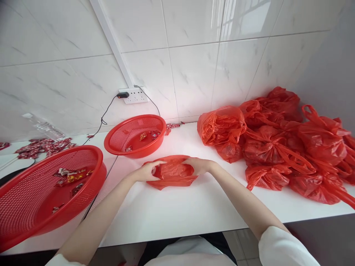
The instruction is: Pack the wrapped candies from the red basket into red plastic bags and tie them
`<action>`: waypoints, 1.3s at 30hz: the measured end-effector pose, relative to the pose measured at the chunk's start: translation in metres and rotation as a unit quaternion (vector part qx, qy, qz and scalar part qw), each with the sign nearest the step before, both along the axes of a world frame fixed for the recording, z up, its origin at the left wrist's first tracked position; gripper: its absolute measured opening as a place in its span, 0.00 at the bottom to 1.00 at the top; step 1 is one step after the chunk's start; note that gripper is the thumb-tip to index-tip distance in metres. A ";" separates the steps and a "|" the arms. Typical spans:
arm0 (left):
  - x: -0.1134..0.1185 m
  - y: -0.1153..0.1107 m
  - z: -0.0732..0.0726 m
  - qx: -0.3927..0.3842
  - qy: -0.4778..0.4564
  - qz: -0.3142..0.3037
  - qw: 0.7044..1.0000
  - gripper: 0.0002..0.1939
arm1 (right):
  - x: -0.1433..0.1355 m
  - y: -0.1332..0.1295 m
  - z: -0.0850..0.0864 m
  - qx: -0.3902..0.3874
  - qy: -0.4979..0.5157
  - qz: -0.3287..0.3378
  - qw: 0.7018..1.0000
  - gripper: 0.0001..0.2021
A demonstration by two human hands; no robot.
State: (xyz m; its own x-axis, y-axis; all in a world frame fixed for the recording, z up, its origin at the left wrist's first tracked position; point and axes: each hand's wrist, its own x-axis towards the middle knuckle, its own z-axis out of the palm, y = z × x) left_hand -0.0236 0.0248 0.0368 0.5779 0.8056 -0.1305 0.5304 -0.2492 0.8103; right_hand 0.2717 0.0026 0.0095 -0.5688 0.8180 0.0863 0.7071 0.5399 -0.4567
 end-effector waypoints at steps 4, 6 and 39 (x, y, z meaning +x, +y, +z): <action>-0.002 0.010 -0.018 -0.166 -0.228 0.199 0.938 0.19 | -0.005 -0.004 -0.012 0.055 0.076 0.013 0.995 0.21; 0.001 0.015 -0.016 -0.210 -0.316 0.310 0.872 0.26 | -0.010 -0.009 -0.017 0.104 0.094 -0.011 0.990 0.18; 0.052 -0.023 -0.062 -0.234 -0.449 0.207 0.837 0.13 | -0.045 -0.026 -0.016 0.278 0.114 -0.235 0.924 0.28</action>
State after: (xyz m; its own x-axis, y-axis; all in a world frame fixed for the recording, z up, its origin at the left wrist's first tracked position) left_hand 0.0289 0.0023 -0.0254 0.2969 0.9428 -0.1513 -0.3819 0.2625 0.8862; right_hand 0.2268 -0.0235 -0.0061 -0.0772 0.7633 0.6414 0.8425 0.3939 -0.3674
